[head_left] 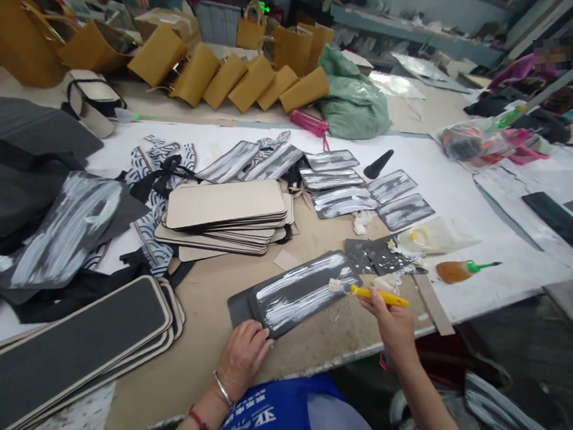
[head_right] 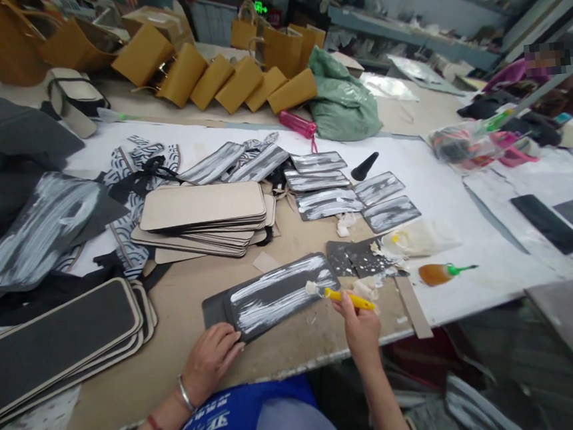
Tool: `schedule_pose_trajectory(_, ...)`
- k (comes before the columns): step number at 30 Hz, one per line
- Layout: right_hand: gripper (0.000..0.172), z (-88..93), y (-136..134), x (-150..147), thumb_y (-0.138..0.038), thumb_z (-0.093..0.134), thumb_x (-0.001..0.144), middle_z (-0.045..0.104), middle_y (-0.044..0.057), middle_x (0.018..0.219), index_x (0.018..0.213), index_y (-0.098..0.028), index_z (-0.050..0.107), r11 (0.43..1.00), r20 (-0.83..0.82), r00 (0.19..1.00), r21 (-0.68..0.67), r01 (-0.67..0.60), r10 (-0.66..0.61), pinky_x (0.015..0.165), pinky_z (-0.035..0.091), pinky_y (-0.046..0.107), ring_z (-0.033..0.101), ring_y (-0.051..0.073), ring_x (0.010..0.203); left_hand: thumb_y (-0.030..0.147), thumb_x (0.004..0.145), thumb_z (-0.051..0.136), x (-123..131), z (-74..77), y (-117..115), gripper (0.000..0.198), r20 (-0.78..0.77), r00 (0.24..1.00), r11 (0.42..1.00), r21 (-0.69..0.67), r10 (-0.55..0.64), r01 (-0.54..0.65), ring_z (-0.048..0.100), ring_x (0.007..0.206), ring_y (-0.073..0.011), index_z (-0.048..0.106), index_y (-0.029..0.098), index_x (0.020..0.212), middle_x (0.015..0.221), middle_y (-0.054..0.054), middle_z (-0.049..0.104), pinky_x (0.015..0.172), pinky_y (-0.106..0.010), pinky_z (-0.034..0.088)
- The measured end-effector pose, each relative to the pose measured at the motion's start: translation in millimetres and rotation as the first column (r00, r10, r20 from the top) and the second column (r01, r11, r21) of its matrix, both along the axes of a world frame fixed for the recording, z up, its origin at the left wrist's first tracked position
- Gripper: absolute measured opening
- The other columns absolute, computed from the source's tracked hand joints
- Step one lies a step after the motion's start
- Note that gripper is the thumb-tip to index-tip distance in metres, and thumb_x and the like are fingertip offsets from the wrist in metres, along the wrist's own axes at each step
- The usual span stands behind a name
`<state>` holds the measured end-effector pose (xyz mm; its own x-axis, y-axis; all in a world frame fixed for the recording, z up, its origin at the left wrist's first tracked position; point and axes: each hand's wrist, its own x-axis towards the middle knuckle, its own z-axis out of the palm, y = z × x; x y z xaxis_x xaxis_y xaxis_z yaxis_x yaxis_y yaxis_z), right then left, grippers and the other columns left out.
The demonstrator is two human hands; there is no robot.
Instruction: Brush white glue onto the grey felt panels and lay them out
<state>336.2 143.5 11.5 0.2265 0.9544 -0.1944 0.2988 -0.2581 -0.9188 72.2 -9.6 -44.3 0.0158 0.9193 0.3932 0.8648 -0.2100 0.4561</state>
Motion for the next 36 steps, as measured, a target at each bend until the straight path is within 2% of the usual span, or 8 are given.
schedule_pose_trajectory(4,0.053,-4.5,26.0,33.1,-0.059,0.06,0.068,0.068,0.009,0.066,0.086,-0.009,0.066,0.999,0.204,0.978,0.036,0.041,-0.047,0.073,0.054,0.043,0.067,0.027,0.072,0.02,0.087,0.045,3.9,-1.6,2.4,0.014,-0.005,1.0,0.999,0.03,0.026,-0.026,0.055,0.078,-0.017,0.058,0.016,0.085,0.079,-0.005,0.058,0.068,-0.03,0.051)
schedule_pose_trajectory(8,0.051,11.1,34.8,47.3,-0.058,0.06,0.068,0.068,0.009,0.067,0.084,-0.011,0.067,0.997,0.278,0.959,0.064,0.037,-0.053,0.077,0.053,0.045,0.066,0.028,0.075,0.019,0.087,0.046,6.0,-0.3,1.9,0.013,-0.015,0.999,0.999,-0.002,0.033,-0.033,0.055,0.078,-0.017,0.058,0.015,0.086,0.079,-0.005,0.058,0.068,-0.03,0.051)
schedule_pose_trajectory(13,0.049,21.3,13.9,-1.4,-0.054,0.067,0.065,0.069,0.009,0.078,0.09,-0.011,0.065,0.998,-0.059,0.997,-0.047,-0.044,0.041,0.073,0.055,0.042,0.067,0.025,0.071,0.021,0.087,0.046,9.3,3.9,1.4,0.013,-0.009,0.998,0.998,-0.026,0.064,-0.064,0.056,0.08,-0.017,0.059,0.015,0.087,0.081,-0.006,0.059,0.072,-0.031,0.052)
schedule_pose_trajectory(18,0.043,10.3,-15.9,-68.9,-0.051,0.07,0.063,0.069,0.008,0.078,0.083,-0.013,0.065,0.937,-0.367,0.91,-0.204,-0.282,0.194,0.071,0.056,0.04,0.066,0.024,0.071,0.02,0.087,0.046,12.7,6.7,2.8,0.013,0.008,0.996,0.995,-0.048,0.091,-0.09,0.056,0.08,-0.0164,0.058,0.016,0.087,0.08,-0.005,0.059,0.071,-0.031,0.052)
schedule_pose_trajectory(24,0.038,2.4,-33.6,-105.0,-0.049,0.065,0.068,0.066,0.006,0.083,0.083,-0.015,0.064,0.868,-0.442,0.843,-0.235,-0.438,0.306,0.071,0.056,0.04,0.065,0.024,0.075,0.019,0.086,0.048,14.4,5.2,0.8,0.011,0.01,0.994,0.991,-0.08,0.111,-0.11,0.056,0.08,-0.0168,0.058,0.016,0.088,0.079,-0.006,0.059,0.071,-0.032,0.053)
schedule_pose_trajectory(28,0.036,-6.1,-32.0,-109.1,-0.049,0.061,0.072,0.065,0.006,0.088,0.087,-0.016,0.064,0.859,-0.353,0.849,-0.187,-0.476,0.393,0.072,0.055,0.037,0.064,0.022,0.077,0.018,0.085,0.049,14.8,2.3,-0.5,0.012,0.006,0.992,0.99,-0.075,0.124,-0.123,0.057,0.082,-0.0175,0.059,0.016,0.091,0.079,-0.007,0.059,0.072,-0.033,0.053)
schedule_pose_trajectory(32,0.036,-7.0,-20.1,-94.5,-0.051,0.054,0.077,0.066,0.007,0.088,0.088,-0.018,0.064,0.858,-0.032,0.861,-0.067,-0.509,0.508,0.075,0.05,0.038,0.063,0.022,0.079,0.017,0.084,0.051,14.4,1.3,-0.1,0.01,0.022,0.992,0.99,-0.068,0.125,-0.124,0.056,0.083,-0.018,0.059,0.014,0.088,0.078,-0.007,0.059,0.072,-0.033,0.053)
schedule_pose_trajectory(36,0.042,6.8,0.3,-62.9,-0.055,0.048,0.078,0.067,0.008,0.091,0.088,-0.018,0.066,0.907,0.327,0.865,0.05,-0.419,0.382,0.079,0.047,0.04,0.062,0.025,0.085,0.016,0.083,0.053,14.2,0.7,-0.6,0.008,0.035,0.991,0.989,-0.065,0.132,-0.129,0.056,0.084,-0.018,0.059,0.013,0.086,0.078,-0.007,0.06,0.073,-0.033,0.053)
